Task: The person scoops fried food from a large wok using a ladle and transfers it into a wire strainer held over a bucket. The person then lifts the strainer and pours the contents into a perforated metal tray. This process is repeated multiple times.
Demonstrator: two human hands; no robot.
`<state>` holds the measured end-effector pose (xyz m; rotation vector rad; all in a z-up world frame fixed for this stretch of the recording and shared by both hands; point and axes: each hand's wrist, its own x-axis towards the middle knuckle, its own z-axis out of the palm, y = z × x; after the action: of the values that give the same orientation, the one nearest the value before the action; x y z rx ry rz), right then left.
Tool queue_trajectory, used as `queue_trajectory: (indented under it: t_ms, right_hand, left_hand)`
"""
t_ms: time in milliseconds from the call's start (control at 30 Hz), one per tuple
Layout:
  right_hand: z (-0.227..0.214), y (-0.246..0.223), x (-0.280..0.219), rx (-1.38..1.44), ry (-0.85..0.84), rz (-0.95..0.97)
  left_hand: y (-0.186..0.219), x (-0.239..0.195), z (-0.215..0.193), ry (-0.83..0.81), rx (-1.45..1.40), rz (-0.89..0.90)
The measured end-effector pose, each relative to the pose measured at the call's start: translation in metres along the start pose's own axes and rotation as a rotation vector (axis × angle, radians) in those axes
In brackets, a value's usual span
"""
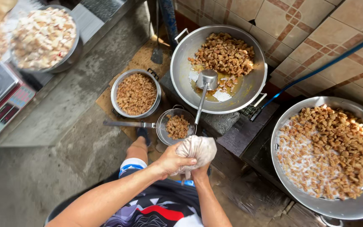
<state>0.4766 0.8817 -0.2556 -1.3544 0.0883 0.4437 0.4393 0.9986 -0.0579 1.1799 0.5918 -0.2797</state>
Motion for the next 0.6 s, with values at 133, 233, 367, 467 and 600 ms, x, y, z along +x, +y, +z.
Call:
queue_trajectory:
  t_ms: [133, 233, 367, 467, 600]
  right_hand:
    - [0.029, 0.044, 0.017, 0.103, 0.104, 0.053]
    - [0.063, 0.098, 0.037, 0.166, 0.183, 0.015]
    - [0.097, 0.167, 0.055, -0.010, 0.168, -0.099]
    - [0.124, 0.188, 0.077, 0.004, 0.114, -0.264]
    - [0.165, 0.200, 0.095, -0.256, 0.123, -0.686]
  left_hand:
    - [-0.002, 0.057, -0.065, -0.138, 0.015, -0.276]
    - [-0.006, 0.125, -0.117, -0.329, 0.080, -0.225]
    - [-0.053, 0.168, -0.176, -0.480, 0.133, 0.037]
    - [-0.096, 0.193, -0.221, -0.417, 0.046, 0.036]
    - [-0.137, 0.215, -0.278, -0.373, -0.051, 0.070]
